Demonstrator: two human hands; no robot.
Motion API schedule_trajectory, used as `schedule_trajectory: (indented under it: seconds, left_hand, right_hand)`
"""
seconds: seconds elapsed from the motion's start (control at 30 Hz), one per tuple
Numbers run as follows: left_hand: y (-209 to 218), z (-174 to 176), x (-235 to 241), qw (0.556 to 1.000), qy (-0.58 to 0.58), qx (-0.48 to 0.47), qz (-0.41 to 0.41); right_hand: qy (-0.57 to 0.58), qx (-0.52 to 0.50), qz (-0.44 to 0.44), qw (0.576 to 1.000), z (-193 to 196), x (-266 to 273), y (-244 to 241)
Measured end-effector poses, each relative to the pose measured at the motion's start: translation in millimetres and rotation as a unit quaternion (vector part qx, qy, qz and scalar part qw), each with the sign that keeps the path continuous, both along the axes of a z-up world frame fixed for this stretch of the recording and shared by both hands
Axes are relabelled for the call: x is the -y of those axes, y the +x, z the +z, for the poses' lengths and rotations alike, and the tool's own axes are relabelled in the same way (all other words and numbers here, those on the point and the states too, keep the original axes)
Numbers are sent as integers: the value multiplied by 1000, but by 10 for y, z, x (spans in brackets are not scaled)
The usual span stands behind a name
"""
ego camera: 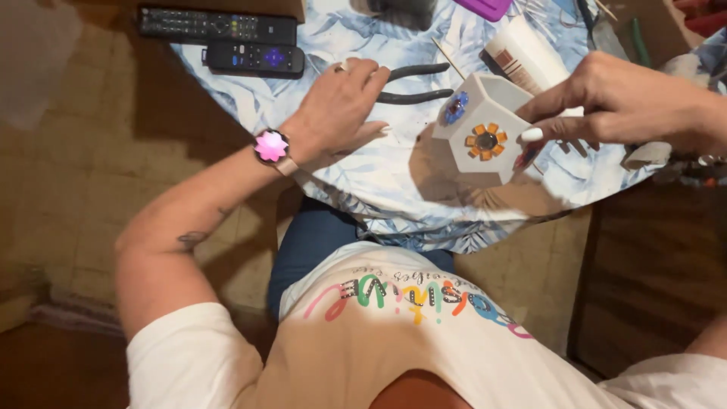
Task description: Decorating a hexagonal white container with flower-shaped tiles
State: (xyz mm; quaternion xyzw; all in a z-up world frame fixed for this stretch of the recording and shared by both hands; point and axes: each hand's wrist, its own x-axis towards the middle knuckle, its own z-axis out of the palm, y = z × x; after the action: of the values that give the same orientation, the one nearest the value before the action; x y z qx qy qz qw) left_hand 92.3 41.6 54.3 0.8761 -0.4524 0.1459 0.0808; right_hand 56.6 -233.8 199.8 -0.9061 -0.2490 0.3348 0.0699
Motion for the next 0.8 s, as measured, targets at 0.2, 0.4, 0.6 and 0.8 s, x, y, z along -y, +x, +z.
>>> schedule_trajectory:
  seconds: [0.2, 0.4, 0.6, 0.8]
  left_hand:
    - [163, -248, 176, 994, 68, 12, 86]
    - [515, -490, 222, 984, 8, 147, 102]
    - [227, 54, 197, 993, -44, 29, 106]
    - [-217, 115, 166, 970, -223, -96, 32]
  right_hand:
    - [-24, -22, -39, 999, 5, 167, -132]
    - [97, -35, 3, 995, 69, 55, -158]
    - [146, -44, -26, 988, 19, 50, -47]
    - [106, -92, -158, 977, 14, -99, 48]
